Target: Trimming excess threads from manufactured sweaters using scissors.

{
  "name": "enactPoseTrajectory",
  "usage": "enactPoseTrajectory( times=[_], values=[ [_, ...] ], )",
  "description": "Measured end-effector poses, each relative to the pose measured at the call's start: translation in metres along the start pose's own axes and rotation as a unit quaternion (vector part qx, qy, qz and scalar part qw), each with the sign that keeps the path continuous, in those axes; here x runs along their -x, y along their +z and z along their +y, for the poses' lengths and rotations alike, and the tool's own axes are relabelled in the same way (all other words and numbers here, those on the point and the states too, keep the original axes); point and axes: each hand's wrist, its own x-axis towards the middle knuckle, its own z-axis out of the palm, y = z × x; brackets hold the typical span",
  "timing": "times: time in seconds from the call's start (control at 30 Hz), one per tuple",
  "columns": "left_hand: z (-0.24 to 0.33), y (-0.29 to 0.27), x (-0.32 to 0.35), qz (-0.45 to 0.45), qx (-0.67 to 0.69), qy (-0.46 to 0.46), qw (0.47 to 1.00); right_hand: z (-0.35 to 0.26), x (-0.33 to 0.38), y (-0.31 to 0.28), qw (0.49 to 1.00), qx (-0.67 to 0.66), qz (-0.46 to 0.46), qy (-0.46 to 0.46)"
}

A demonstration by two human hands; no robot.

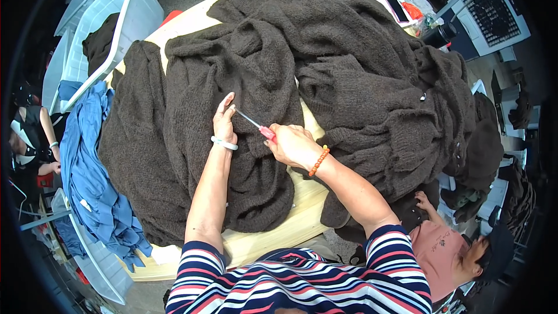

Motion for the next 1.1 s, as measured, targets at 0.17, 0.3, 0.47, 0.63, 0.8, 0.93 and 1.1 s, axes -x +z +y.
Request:
enactPoseTrajectory(
  times=[0.17, 0.3, 0.47, 0.63, 0.8, 0.93, 1.1],
  values=[
    [-0.005, 0.001, 0.007, 0.039, -0.004, 0.01, 0.999, 0.0, 0.014, -0.005, 1.0, 0.014, 0.025, 0.002],
    [-0.009, 0.003, 0.013, 0.066, -0.003, -0.017, 0.998, 0.002, 0.028, -0.003, 1.0, -0.004, 0.004, 0.013],
    [-0.01, 0.002, 0.013, 0.05, 0.02, -0.056, 0.997, 0.003, 0.04, 0.005, 0.999, 0.024, 0.028, 0.027],
    [0.009, -0.016, 0.019, 0.0, 0.122, -0.141, 0.983, -0.008, 0.061, -0.005, 0.999, -0.021, -0.04, 0.014],
    [0.084, -0.008, 0.083, -0.053, -0.013, -0.024, 0.998, 0.023, 0.058, -0.005, 0.99, -0.052, 0.091, 0.093],
    [0.135, -0.063, 0.117, -0.016, -0.195, 0.144, 0.97, 0.027, 0.066, -0.007, 0.989, -0.04, 0.103, 0.097],
    [0.094, -0.124, 0.123, -0.006, -0.443, 0.042, 0.895, 0.026, 0.077, 0.014, 0.991, -0.043, 0.083, 0.093]
  ],
)
